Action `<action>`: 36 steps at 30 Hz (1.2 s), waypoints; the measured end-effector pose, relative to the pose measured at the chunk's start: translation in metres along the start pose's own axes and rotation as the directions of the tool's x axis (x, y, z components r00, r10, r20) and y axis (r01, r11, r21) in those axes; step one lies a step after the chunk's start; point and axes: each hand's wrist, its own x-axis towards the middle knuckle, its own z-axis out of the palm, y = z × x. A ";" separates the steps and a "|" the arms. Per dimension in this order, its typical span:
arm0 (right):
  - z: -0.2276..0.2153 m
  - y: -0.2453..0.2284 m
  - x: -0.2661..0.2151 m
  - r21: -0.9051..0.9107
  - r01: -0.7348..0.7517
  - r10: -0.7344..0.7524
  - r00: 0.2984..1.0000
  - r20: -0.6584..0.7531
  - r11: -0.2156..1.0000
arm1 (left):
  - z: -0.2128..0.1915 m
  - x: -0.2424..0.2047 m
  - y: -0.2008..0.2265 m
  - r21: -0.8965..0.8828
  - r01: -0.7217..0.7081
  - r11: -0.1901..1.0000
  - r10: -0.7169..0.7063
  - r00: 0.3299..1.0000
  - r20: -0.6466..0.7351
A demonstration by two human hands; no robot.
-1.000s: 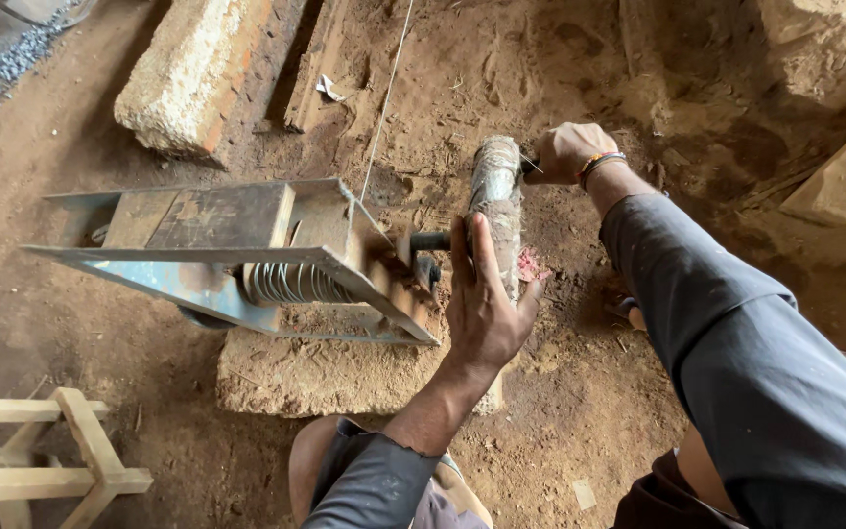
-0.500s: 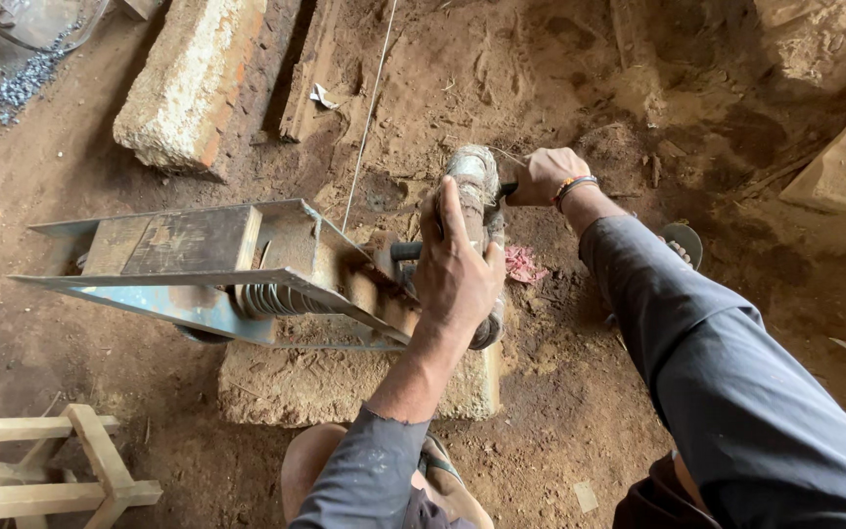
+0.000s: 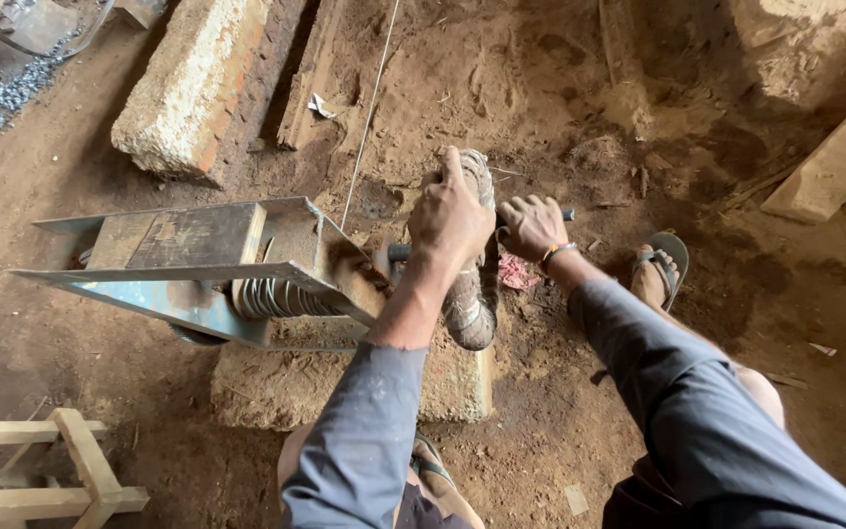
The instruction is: The person operates a manual hand-cranked winch to pull a cord, using their hands to turn the spindle handle repeatedly.
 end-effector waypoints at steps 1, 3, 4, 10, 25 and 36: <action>0.001 -0.006 -0.006 -0.006 0.011 -0.011 0.998 -0.055 1.000 | -0.001 0.008 0.002 0.010 0.052 0.999 -0.053 0.997 0.064; 0.005 -0.017 -0.020 0.042 -0.035 0.039 0.994 -0.101 0.999 | -0.001 0.025 0.001 0.048 0.052 0.998 -0.055 0.995 0.079; 0.006 -0.020 -0.027 0.068 -0.057 0.065 0.990 -0.122 0.996 | 0.002 0.035 0.000 0.067 0.051 0.996 -0.057 0.994 0.088; 0.004 -0.029 -0.043 0.135 -0.135 0.135 0.991 0.010 0.982 | 0.010 0.081 -0.001 0.115 0.062 0.991 -0.078 0.987 0.138; 0.008 -0.036 -0.055 0.134 -0.179 0.158 0.976 0.148 0.975 | 0.006 0.102 0.007 0.123 0.097 0.988 -0.109 0.990 0.094; 0.001 -0.042 -0.073 0.107 -0.193 0.169 0.964 0.203 0.975 | 0.020 0.021 -0.020 -0.179 -0.035 0.983 0.027 0.999 -0.043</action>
